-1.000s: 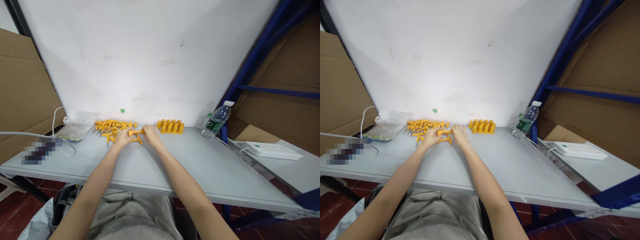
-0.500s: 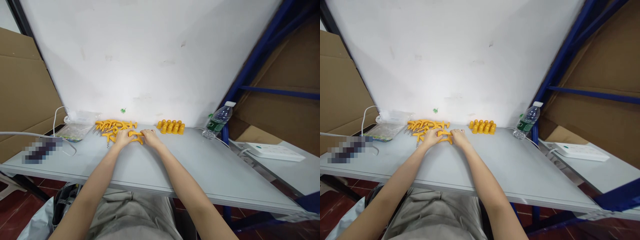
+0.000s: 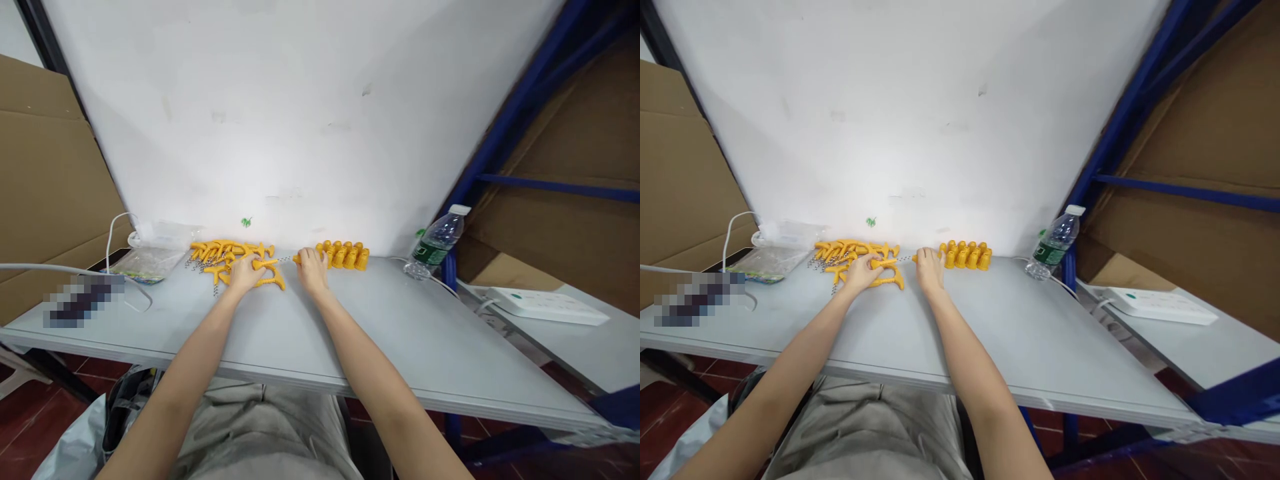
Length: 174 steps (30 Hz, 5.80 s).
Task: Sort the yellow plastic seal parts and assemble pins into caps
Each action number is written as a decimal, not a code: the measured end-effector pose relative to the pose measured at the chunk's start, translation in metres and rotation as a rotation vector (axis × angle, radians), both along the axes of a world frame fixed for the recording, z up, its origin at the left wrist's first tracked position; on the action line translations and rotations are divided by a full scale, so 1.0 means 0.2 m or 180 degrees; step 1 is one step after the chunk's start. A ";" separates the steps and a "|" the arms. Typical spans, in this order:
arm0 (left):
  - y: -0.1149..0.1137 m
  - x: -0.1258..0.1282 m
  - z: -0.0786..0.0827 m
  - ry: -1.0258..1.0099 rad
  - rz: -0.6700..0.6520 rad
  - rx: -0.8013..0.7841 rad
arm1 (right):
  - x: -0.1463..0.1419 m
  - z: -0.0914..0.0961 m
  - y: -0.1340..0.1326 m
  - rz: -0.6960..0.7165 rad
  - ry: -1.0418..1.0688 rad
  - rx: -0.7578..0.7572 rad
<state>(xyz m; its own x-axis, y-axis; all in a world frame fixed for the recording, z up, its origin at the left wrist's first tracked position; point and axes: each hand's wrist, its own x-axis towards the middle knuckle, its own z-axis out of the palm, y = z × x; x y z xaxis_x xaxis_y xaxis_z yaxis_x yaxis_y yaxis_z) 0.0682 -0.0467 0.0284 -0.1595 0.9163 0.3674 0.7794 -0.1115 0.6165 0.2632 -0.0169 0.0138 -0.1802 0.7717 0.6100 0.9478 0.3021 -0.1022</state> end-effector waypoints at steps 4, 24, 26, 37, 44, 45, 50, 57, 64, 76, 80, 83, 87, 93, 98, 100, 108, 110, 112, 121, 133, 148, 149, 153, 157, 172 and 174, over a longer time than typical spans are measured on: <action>0.01 -0.02 0.00 -0.0166 0.0235 -0.0050 | 0.08 -0.06 0.05 -0.0285 0.0517 -0.0278; 0.06 -0.05 0.03 -0.3735 0.0295 0.0415 | 0.08 -0.16 0.13 0.0346 0.0428 -0.1190; 0.06 -0.07 0.04 -0.4348 0.0313 0.0208 | 0.05 -0.14 0.12 0.0272 0.0199 -0.1283; 0.05 -0.07 0.08 -0.4630 0.0067 0.0336 | 0.09 -0.11 0.16 -0.0683 0.0500 -0.1663; 0.10 -0.17 0.13 -0.3472 0.0588 0.0882 | 0.11 -0.14 0.20 -0.0553 0.0614 -0.1649; 0.11 -0.20 0.13 -0.3262 0.0583 0.0931 | 0.11 -0.15 0.20 -0.0534 0.0606 -0.1636; 0.18 -0.43 0.15 -0.1588 0.0453 0.0882 | 0.10 -0.17 0.21 -0.0475 0.0420 -0.1643; 0.23 -0.66 0.11 0.0823 0.0566 -0.0351 | 0.08 -0.17 0.19 -0.0486 0.0304 -0.1689; 0.31 -0.75 0.01 0.1328 0.0445 -0.1220 | 0.09 -0.16 0.15 -0.0222 0.0310 -0.1524; 0.30 -0.66 0.17 0.1657 0.0922 -0.1098 | -0.03 -0.10 0.04 0.0752 0.0756 -0.0782; 0.28 -0.63 0.21 0.1720 0.0972 -0.1012 | -0.13 -0.06 -0.04 0.1397 0.0469 -0.0822; 0.27 -0.61 0.23 0.1654 0.0923 -0.0950 | -0.17 -0.06 -0.07 0.1748 0.0168 -0.1015; 0.27 -0.58 0.25 0.1579 0.0671 -0.0765 | -0.20 -0.07 -0.07 0.1874 -0.0140 -0.1119; 0.21 -0.41 0.25 0.1407 -0.0456 -0.0424 | -0.17 -0.04 -0.06 0.1417 -0.0487 -0.1052; 0.09 -0.20 0.21 0.1133 -0.1179 -0.0319 | -0.11 0.01 -0.06 0.1062 0.0246 -0.0721; 0.05 -0.13 0.19 0.1111 -0.1415 -0.0252 | -0.10 0.02 -0.05 0.1012 0.0942 -0.0525; 0.01 0.02 0.11 0.0478 -0.1231 -0.0045 | -0.16 0.04 -0.03 0.2019 0.3865 -0.0572; 0.01 0.02 0.10 0.0225 -0.1183 -0.0001 | -0.17 0.06 -0.03 0.2177 0.4164 -0.0788; 0.01 0.02 0.09 -0.0058 -0.1365 -0.0073 | -0.17 0.08 -0.04 0.2238 0.4347 -0.0975; 0.01 -0.05 -0.02 -0.0534 -0.1483 -0.0001 | -0.17 0.09 -0.07 0.2454 0.4410 -0.1727; 0.00 -0.15 -0.04 0.0407 -0.0313 0.0743 | -0.15 0.05 -0.05 0.2070 0.3718 -0.2411; 0.08 -0.20 -0.09 0.0162 -0.0201 0.0961 | -0.11 0.02 -0.04 0.1560 0.0628 -0.0362; 0.08 -0.20 -0.10 0.0146 -0.0186 0.1004 | -0.11 0.02 -0.05 0.1547 0.0546 -0.0372; 0.06 -0.17 -0.10 0.0180 -0.0309 0.1045 | -0.13 0.01 -0.06 0.1543 0.0409 -0.0601; 0.03 -0.13 -0.10 0.0263 -0.0384 0.0916 | -0.15 0.02 -0.08 0.1420 0.0239 -0.0878; 0.09 -0.20 -0.06 -0.1845 0.0462 0.0987 | 0.01 0.02 0.04 0.0500 0.0624 0.0226; 0.11 -0.21 -0.05 -0.2426 0.0513 0.0998 | 0.09 -0.02 0.09 0.0310 0.1089 0.0253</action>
